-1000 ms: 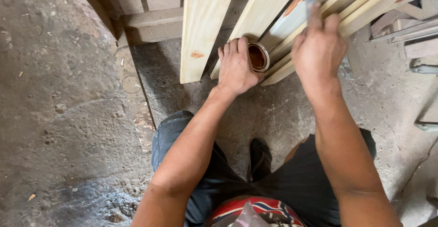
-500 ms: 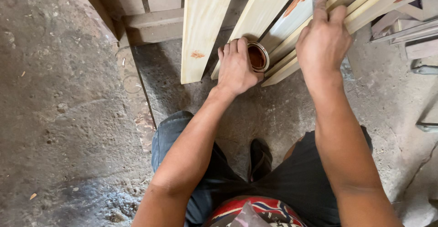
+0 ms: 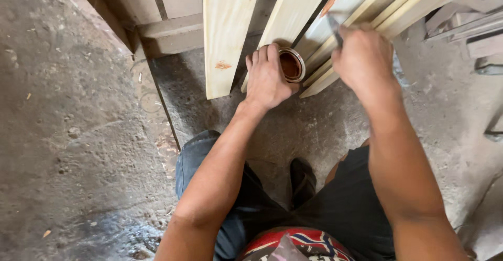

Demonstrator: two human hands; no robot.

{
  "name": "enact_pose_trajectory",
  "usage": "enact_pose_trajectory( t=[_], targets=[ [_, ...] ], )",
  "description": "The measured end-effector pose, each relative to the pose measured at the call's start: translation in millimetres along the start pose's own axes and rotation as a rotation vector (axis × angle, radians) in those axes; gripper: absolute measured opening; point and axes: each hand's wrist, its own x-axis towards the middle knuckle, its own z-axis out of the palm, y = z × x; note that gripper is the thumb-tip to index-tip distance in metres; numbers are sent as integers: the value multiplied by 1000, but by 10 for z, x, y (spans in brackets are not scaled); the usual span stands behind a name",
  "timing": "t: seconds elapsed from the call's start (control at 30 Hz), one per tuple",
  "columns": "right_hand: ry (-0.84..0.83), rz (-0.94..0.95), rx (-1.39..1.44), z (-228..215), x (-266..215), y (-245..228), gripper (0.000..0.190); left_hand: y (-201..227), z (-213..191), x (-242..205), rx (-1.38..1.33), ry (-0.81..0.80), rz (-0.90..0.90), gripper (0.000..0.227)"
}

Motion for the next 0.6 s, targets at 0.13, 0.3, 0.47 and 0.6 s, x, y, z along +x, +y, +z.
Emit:
enact_pose_trajectory(
  t=[0.13,0.3,0.47,0.6],
  targets=[
    [-20,83,136,-355,-362,365,38,-87,64,-43,-5,4,36,88],
    [-2,146,41,-524,-449,691,30,-43,90,-26,25,42,118,94],
    [-397,93,156,-301,-363,475,28,-20,159,-28,26,56,130,91],
    [-569,131,216,-256,-246,230,20,50,129,-32,44,42,142,92]
  ],
)
